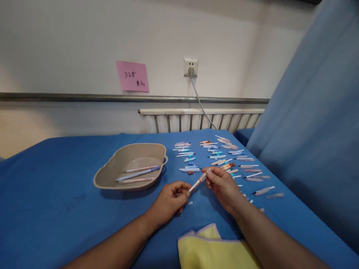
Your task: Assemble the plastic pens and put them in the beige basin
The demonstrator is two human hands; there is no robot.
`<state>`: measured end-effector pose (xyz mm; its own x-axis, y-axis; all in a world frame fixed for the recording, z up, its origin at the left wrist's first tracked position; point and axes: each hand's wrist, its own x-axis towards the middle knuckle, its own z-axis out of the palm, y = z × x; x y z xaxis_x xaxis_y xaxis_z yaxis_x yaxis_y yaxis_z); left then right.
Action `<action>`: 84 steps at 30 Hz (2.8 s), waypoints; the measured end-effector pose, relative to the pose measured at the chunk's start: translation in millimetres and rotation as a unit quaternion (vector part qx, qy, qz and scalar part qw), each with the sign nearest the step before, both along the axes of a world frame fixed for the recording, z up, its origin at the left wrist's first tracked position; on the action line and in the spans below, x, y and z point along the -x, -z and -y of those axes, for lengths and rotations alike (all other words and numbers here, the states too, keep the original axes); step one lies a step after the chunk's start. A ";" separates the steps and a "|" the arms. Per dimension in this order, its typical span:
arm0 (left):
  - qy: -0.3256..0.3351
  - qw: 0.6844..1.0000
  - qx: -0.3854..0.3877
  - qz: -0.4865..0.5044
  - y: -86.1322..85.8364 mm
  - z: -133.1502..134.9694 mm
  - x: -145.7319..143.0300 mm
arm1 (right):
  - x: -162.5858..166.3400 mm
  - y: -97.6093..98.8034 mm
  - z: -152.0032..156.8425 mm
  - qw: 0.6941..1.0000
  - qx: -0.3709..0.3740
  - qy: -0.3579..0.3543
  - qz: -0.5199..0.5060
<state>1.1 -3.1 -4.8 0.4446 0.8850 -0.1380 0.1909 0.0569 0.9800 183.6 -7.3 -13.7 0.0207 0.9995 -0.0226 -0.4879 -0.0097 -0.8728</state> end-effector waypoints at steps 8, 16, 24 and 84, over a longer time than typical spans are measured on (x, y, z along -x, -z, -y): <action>0.002 0.998 0.030 0.056 2.2 0.4 -0.9 | -0.5 -0.2 0.9 1.000 -0.002 -0.013 0.027; -0.005 0.999 0.016 0.051 6.4 0.2 -1.3 | 1.0 0.1 0.8 0.999 -0.001 -0.022 0.033; -0.101 0.976 -0.181 -0.070 2.1 3.8 2.4 | -5.2 -2.8 1.0 0.996 -0.025 -0.028 0.079; -0.046 0.997 -0.021 0.066 -26.4 -7.0 12.5 | -1.1 -19.5 30.1 0.721 -0.308 0.003 0.621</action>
